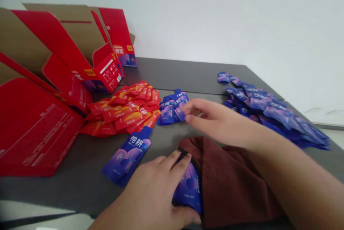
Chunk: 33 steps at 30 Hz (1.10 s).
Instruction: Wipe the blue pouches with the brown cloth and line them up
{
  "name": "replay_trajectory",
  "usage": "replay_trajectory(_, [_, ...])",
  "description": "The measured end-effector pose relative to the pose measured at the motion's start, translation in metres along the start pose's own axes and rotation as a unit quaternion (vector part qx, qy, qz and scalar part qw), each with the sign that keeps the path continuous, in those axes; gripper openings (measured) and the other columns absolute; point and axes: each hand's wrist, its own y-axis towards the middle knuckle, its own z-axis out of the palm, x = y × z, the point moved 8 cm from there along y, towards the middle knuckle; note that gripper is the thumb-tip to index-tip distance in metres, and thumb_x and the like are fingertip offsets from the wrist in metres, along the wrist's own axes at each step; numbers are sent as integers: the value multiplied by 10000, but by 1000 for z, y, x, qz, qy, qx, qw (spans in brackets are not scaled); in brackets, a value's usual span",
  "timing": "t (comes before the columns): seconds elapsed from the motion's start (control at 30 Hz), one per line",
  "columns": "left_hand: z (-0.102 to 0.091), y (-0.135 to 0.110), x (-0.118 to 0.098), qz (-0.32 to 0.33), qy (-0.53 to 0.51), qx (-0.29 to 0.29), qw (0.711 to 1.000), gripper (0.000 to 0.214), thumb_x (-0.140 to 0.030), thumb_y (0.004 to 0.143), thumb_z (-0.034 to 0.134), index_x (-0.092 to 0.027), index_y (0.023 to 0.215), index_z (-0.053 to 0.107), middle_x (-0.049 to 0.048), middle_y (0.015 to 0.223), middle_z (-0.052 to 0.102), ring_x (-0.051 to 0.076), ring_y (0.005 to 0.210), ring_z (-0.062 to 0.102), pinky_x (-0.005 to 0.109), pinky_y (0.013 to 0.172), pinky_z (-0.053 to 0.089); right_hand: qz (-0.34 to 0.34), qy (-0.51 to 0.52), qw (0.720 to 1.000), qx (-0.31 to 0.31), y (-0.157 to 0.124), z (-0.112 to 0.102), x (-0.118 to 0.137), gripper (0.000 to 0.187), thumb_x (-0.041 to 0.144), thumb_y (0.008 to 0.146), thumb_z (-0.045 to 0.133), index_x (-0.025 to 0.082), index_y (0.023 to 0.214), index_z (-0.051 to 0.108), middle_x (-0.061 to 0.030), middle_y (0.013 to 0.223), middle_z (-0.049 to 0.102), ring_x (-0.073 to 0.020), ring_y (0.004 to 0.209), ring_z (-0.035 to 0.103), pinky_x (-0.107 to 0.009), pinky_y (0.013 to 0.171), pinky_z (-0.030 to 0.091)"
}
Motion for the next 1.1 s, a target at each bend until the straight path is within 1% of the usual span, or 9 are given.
replay_trajectory(0.1, [0, 3, 1, -13, -1, 18, 1000, 1039, -729, 736, 837, -216, 1595, 556, 172, 1603, 587, 436, 1261, 702, 562, 1020, 618, -39, -120, 991, 35, 50, 33, 3, 525, 439, 1022, 625, 215, 1497, 617, -145, 1541, 602, -317, 1440, 561, -508, 1250, 408])
replay_trajectory(0.23, [5, 7, 1, -25, 9, 62, 998, 1097, -698, 721, 851, -189, 1630, 509, 202, 1629, 542, 451, 1304, 684, 564, 1044, 607, 53, -231, 970, 57, 103, 62, -22, 715, 589, 1063, 514, 196, 1656, 454, -202, 1767, 289, -405, 1627, 296, -580, 1299, 283])
replay_trajectory(0.4, [10, 12, 4, -37, 40, 96, 994, 1094, -667, 719, 882, -235, 1644, 489, 196, 1642, 519, 449, 1312, 685, 575, 1045, 606, 90, -250, 959, 94, 120, 70, -42, 718, 704, 996, 553, 307, 1595, 544, -124, 1711, 433, -474, 1572, 363, -661, 1229, 351])
replay_trajectory(0.6, [10, 12, 4, -35, 46, 99, 993, 1059, -631, 741, 880, -229, 1640, 494, 203, 1632, 528, 448, 1299, 695, 582, 1032, 613, 58, -267, 957, 100, 108, 67, -35, 696, 579, 992, 607, 175, 1558, 582, -192, 1606, 535, -381, 1508, 480, -508, 1263, 354])
replay_trajectory(0.87, [5, 9, 1, -34, 19, 73, 997, 1061, -656, 726, 863, -214, 1626, 517, 190, 1631, 541, 444, 1314, 682, 582, 1071, 588, 53, -259, 964, 38, 85, 66, -36, 611, 507, 1059, 542, 98, 1507, 609, -233, 1562, 575, -364, 1502, 497, -495, 1262, 361])
replay_trajectory(0.97, [2, 7, 0, -20, -1, 50, 999, 1070, -674, 718, 863, -188, 1613, 534, 202, 1622, 550, 446, 1319, 676, 587, 1073, 585, 81, -245, 966, -15, 73, 45, -34, 588, 460, 1084, 505, 77, 1523, 589, -238, 1584, 559, -357, 1538, 465, -488, 1266, 379])
replay_trajectory(1.03, [0, 5, 0, -15, -4, 30, 999, 1058, -672, 718, 868, -188, 1603, 548, 198, 1608, 570, 445, 1300, 686, 590, 1059, 595, 73, -226, 969, -72, 47, 21, -17, 533, 420, 1088, 511, 120, 1521, 594, -201, 1597, 557, -335, 1530, 479, -489, 1273, 384])
replay_trajectory(1.07, [-1, 4, 0, -13, -4, 21, 1000, 1049, -680, 719, 866, -194, 1596, 557, 192, 1600, 582, 445, 1281, 696, 594, 1046, 602, 55, -214, 970, -105, 27, 9, -5, 479, 407, 1086, 527, 171, 1494, 618, -160, 1569, 589, -308, 1486, 527, -472, 1256, 416])
replay_trajectory(1.1, [-1, 3, 0, -10, -5, 15, 1000, 1044, -696, 719, 860, -201, 1589, 565, 187, 1592, 593, 446, 1263, 704, 596, 1033, 609, 23, -156, 977, -146, 2, -4, 9, 379, 415, 1087, 550, 235, 1387, 695, -124, 1417, 699, -292, 1325, 657, -462, 1151, 528])
